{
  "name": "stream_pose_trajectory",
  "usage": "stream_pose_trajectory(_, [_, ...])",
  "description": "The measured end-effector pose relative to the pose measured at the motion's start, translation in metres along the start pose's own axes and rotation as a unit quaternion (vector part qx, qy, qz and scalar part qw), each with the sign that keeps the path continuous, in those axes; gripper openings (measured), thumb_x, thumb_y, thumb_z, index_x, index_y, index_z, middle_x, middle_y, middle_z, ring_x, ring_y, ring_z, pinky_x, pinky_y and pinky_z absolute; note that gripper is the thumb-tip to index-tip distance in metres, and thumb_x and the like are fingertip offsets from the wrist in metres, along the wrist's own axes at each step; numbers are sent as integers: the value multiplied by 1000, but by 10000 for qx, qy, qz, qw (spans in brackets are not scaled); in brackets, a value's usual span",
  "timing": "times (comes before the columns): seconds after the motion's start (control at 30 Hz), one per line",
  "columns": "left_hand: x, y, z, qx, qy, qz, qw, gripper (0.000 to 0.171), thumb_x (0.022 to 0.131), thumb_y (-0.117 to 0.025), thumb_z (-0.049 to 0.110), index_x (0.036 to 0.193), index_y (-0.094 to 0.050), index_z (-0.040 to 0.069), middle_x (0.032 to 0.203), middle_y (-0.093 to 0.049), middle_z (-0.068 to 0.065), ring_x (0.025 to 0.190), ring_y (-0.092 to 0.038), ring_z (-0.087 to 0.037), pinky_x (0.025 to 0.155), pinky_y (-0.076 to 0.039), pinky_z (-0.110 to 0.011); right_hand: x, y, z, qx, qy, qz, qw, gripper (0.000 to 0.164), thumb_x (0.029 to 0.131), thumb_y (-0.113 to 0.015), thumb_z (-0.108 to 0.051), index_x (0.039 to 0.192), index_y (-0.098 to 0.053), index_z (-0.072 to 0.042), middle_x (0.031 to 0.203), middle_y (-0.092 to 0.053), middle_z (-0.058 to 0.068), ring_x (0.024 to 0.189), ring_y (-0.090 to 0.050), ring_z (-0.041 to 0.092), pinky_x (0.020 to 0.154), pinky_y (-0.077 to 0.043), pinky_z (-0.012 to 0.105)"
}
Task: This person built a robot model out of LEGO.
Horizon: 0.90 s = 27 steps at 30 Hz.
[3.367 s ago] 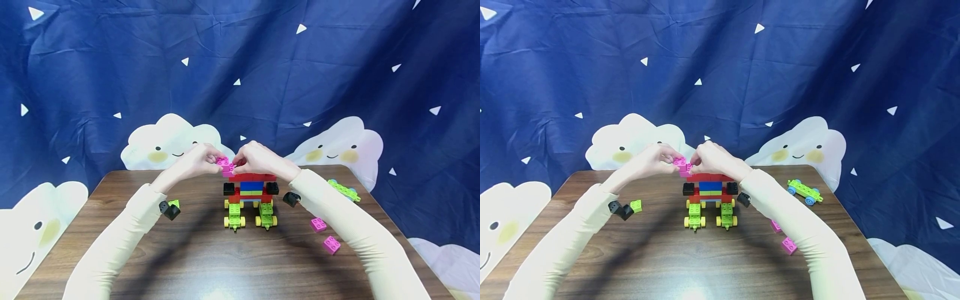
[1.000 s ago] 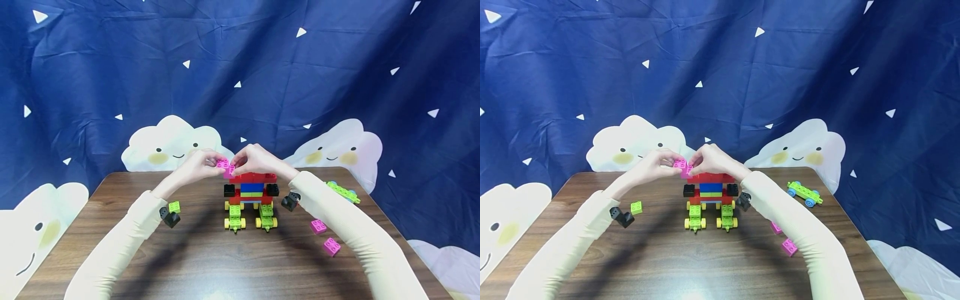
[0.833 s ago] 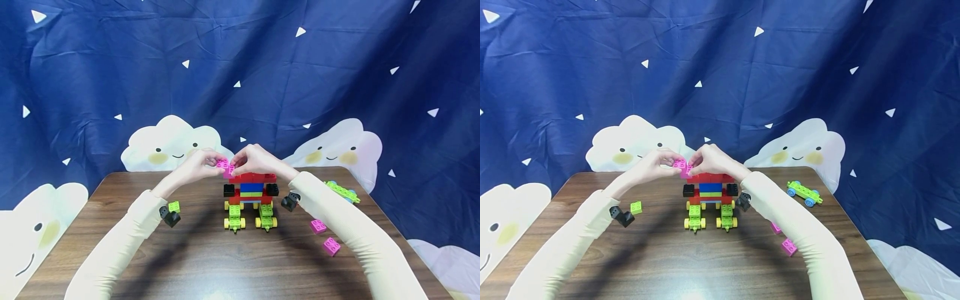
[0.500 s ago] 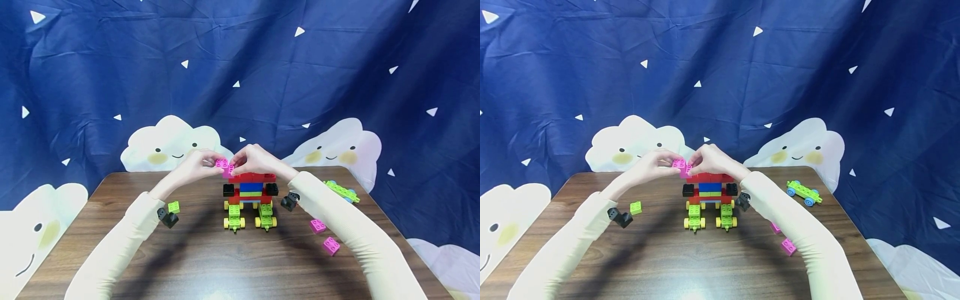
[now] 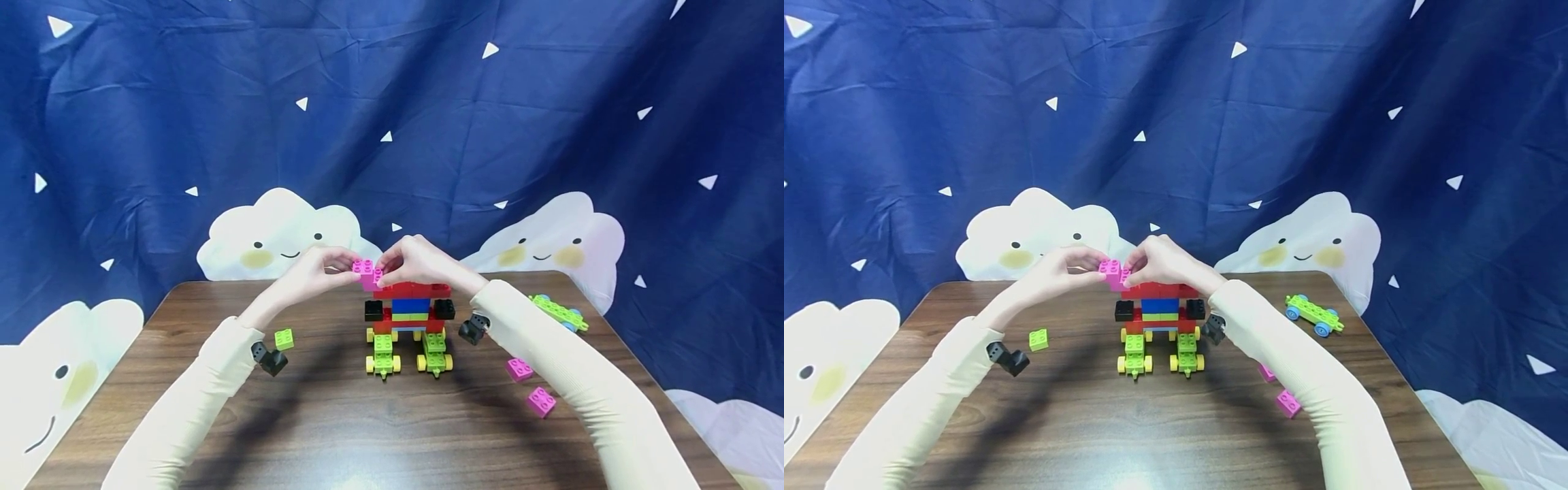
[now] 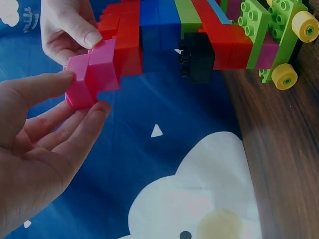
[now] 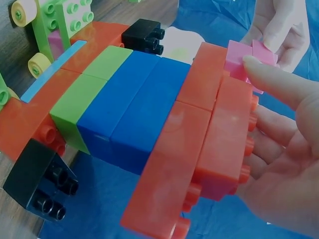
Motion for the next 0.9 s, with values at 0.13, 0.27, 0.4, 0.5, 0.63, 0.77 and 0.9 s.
stream_pose_trajectory(0.13, [0,-1,1,17,60,-21,10000,32,87,-77,19,115,-71,5,103,-76,-11,94,-72,-22,92,-58,-40,-1,0,0,0,-26,11,10000,25,83,-81,-26,104,-78,-11,91,-78,3,75,-62,13,69,-53,21])
stream_pose_trajectory(0.27, [-1,-1,5,166,80,-59,9998,31,88,-75,19,116,-71,5,105,-76,-10,96,-72,-23,91,-59,-41,-2,0,-1,-21,24,52,10000,25,83,-81,-26,103,-78,-11,90,-78,3,74,-61,13,68,-52,20])
stream_pose_trajectory(0.4, [-2,-1,13,532,-47,-105,9985,31,89,-74,19,117,-71,7,106,-76,-9,96,-72,-22,91,-59,-41,-2,0,-2,-49,58,95,9999,25,83,-81,-26,103,-78,-11,90,-78,3,74,-61,13,68,-52,20])
stream_pose_trajectory(0.5, [-1,-1,19,778,-160,-150,9967,30,89,-73,19,117,-71,8,107,-76,-7,96,-73,-21,91,-59,-41,-2,1,-2,-64,68,115,9999,25,83,-81,-26,103,-78,-11,89,-78,4,73,-61,13,67,-52,20])
stream_pose_trajectory(0.63, [0,-3,21,897,-237,-234,9954,30,90,-73,18,117,-71,8,107,-76,-8,95,-73,-21,90,-59,-42,-2,0,-1,-88,67,126,9999,25,83,-81,-26,103,-78,-11,90,-78,3,73,-61,13,68,-53,19])
stream_pose_trajectory(0.77, [2,-4,13,616,-48,-389,9973,31,89,-73,18,118,-70,8,110,-75,-8,96,-71,-21,92,-59,-41,-2,1,-2,-108,100,126,9998,25,83,-80,-25,104,-78,-10,91,-78,4,74,-63,13,71,-55,21])
stream_pose_trajectory(0.9, [1,-4,7,418,36,-386,9984,31,89,-73,20,118,-69,9,111,-73,-7,97,-70,-21,91,-59,-41,-3,2,-4,-140,223,142,9996,27,84,-80,-25,105,-76,-9,94,-78,5,78,-66,13,77,-58,24])
Point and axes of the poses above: each hand's wrist, its own x-axis towards the middle knuckle, its own y-axis out of the back of the hand, z = x × y, the point moved 10 cm from there along x, towards the middle knuckle
